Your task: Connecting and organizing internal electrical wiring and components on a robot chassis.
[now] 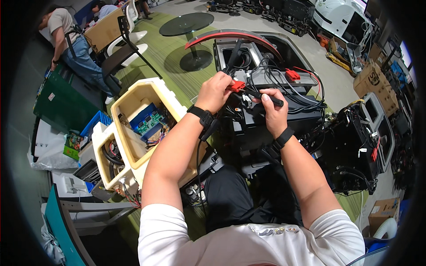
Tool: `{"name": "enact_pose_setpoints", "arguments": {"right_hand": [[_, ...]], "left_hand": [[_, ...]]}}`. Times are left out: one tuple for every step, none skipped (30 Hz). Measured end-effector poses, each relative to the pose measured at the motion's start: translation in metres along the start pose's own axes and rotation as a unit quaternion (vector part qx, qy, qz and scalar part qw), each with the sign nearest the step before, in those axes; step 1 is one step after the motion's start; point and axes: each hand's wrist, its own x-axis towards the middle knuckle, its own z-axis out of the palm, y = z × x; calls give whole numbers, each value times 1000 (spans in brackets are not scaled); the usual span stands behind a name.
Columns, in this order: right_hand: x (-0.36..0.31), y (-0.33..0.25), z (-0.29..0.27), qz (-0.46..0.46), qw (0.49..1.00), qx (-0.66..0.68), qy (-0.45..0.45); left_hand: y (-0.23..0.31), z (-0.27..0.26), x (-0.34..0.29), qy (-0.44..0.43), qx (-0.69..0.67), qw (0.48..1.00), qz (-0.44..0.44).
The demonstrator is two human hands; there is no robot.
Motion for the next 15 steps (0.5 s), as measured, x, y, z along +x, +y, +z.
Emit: {"name": "enact_pose_setpoints", "arguments": {"right_hand": [[0, 0, 0, -17, 1000, 1, 11], [0, 1, -1, -17, 1000, 1, 12], [0, 4, -2, -23, 999, -1, 31], [0, 6, -3, -30, 998, -3, 50], [0, 5, -2, -30, 998, -4, 54], [1, 4, 0, -30, 998, -4, 55], [2, 4, 1, -22, 998, -11, 50], [2, 4, 2, -15, 999, -17, 46], [2, 3, 2, -15, 999, -17, 47], [1, 3, 2, -13, 999, -17, 46], [1, 3, 2, -11, 999, -17, 46], [1, 2, 2, -12, 999, -17, 45], [-1, 2, 1, -18, 999, -17, 42], [-1, 1, 0, -25, 999, -18, 38], [0, 1, -2, -26, 999, -20, 38]], "left_hand": [[-1, 0, 0, 4, -3, 1000, 0], [-1, 1, 0, 3, -4, 1000, 1], [-2, 1, 0, 3, -5, 1000, 1], [-2, 2, 0, 4, -7, 1000, 2], [-2, 1, 0, 3, -7, 1000, 2], [-2, 1, 0, 3, -4, 1000, 2], [-2, 1, 0, 2, -1, 1000, 2], [-2, 1, 0, 2, -1, 1000, 2], [-2, 1, 0, 0, -1, 1000, 1], [-1, 1, 0, -1, -1, 1000, -1], [-1, 1, 0, -1, -1, 1000, 0], [0, 0, 0, -3, 1, 1000, -1], [0, 0, 0, -5, 2, 1000, -3], [0, 0, 0, -3, 1, 1000, -2], [0, 0, 0, -2, 0, 1000, 0]]}}
